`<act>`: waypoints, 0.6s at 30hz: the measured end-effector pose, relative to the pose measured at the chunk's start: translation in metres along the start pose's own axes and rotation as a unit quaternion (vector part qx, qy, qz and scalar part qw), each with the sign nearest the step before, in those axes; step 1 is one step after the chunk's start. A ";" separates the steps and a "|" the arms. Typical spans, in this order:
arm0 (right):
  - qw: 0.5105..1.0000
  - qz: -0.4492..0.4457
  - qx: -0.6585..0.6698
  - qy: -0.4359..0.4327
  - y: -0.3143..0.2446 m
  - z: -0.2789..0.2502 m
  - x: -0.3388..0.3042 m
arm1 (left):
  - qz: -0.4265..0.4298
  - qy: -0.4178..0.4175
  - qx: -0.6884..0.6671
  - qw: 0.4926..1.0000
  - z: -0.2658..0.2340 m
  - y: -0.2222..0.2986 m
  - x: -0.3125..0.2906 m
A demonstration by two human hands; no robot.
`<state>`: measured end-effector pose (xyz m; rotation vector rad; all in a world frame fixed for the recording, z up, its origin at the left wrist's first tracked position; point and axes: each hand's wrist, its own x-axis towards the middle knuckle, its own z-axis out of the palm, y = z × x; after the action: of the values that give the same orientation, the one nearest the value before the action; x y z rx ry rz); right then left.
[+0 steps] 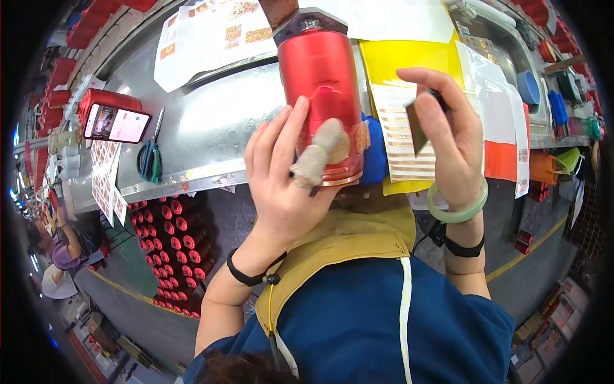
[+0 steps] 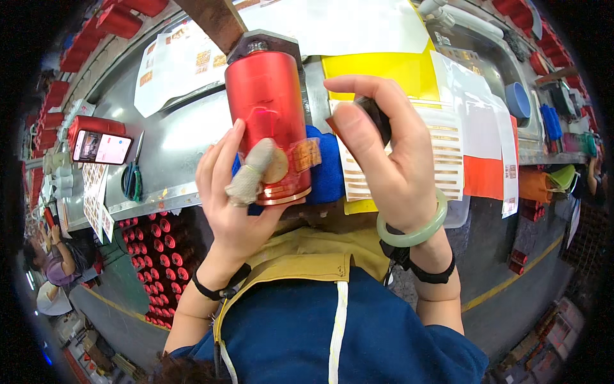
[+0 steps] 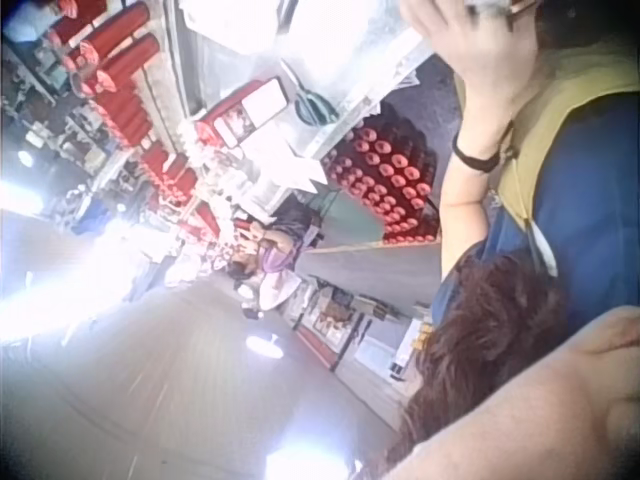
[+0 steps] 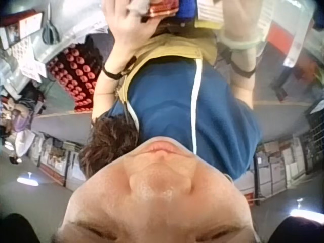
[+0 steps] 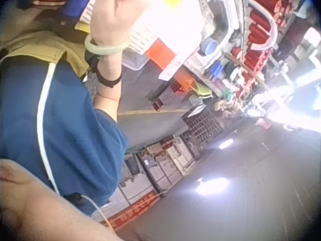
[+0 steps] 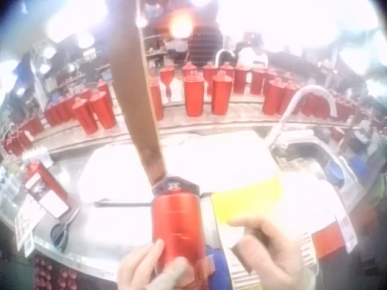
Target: Applying gold-colored decals to red tumblers and using a scraping tool to ensure they are flat and adhered.
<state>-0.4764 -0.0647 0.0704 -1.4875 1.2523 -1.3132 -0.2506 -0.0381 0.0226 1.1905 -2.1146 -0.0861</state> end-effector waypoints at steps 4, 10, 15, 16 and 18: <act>0.992 0.111 0.007 -0.054 0.012 0.007 -0.013 | -0.039 0.022 -0.051 0.998 0.002 -0.010 -0.015; 0.975 0.196 0.071 -0.070 0.028 0.023 -0.023 | 0.056 0.055 0.047 0.996 0.006 -0.009 -0.022; 0.976 0.194 0.081 -0.052 0.023 0.021 -0.026 | -0.098 0.003 -0.229 0.969 -0.004 -0.008 -0.016; 0.977 0.190 0.076 -0.051 0.024 0.019 -0.028 | -0.099 0.002 -0.230 0.968 -0.001 -0.012 -0.017; 0.978 0.188 0.072 -0.051 0.022 0.020 -0.031 | -0.110 0.018 -0.341 0.934 0.005 -0.018 -0.016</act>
<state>-0.4600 -0.0401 0.0391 -1.1353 1.2684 -1.0388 -0.2351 -0.0369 0.0036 0.9716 -1.6817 -0.8223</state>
